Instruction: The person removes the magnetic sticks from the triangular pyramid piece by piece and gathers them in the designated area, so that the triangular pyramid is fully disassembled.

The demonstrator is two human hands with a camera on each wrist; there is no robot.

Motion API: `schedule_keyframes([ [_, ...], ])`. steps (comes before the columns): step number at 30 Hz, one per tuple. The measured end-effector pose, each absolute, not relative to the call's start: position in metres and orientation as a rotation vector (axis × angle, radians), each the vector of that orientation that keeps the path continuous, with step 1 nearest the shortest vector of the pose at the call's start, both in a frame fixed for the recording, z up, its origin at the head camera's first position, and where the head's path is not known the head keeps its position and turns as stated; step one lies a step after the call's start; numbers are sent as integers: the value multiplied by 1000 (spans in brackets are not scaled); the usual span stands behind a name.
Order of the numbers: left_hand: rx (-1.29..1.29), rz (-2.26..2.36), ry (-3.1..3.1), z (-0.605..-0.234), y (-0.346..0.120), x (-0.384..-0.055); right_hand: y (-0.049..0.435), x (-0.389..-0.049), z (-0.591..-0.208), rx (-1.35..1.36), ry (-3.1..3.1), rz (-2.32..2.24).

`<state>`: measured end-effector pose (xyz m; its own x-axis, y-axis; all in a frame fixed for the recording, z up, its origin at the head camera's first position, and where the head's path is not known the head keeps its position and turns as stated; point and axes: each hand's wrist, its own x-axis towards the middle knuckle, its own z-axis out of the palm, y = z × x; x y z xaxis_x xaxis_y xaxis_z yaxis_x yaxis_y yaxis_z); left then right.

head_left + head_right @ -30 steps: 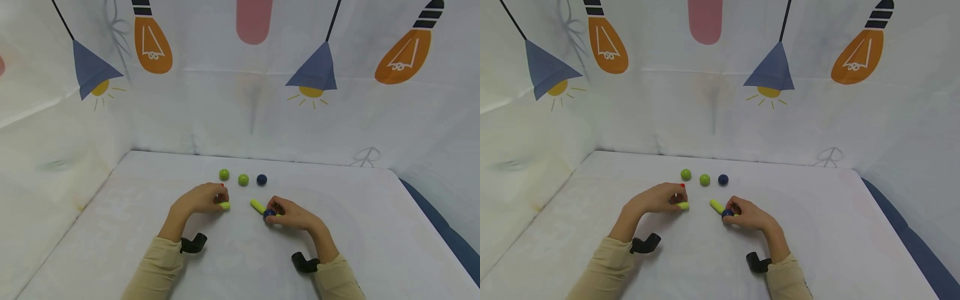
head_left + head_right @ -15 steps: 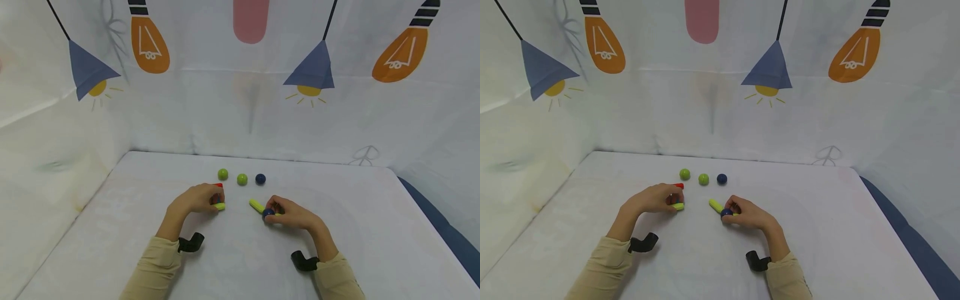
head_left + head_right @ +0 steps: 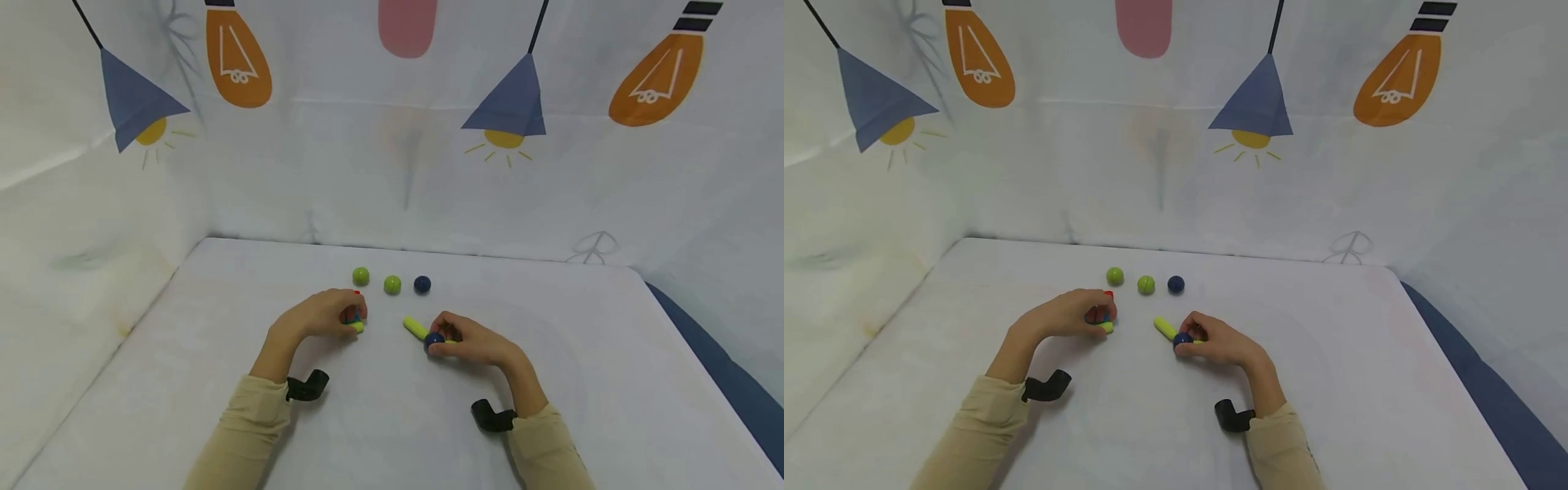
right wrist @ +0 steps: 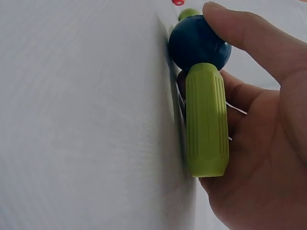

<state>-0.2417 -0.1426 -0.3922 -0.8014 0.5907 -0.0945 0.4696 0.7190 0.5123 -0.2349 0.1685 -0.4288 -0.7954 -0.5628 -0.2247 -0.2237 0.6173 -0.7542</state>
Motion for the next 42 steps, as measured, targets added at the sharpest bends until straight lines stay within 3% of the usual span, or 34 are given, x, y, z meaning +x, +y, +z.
schedule_keyframes([
  [15, 1141, 649, 2725, -414, -69, -237, 173, -238, -428, -678, 2375, -1065],
  [42, 1041, 483, 2811, -421, -57, -234, 172, -240, -431, -693, 2343, -1106],
])
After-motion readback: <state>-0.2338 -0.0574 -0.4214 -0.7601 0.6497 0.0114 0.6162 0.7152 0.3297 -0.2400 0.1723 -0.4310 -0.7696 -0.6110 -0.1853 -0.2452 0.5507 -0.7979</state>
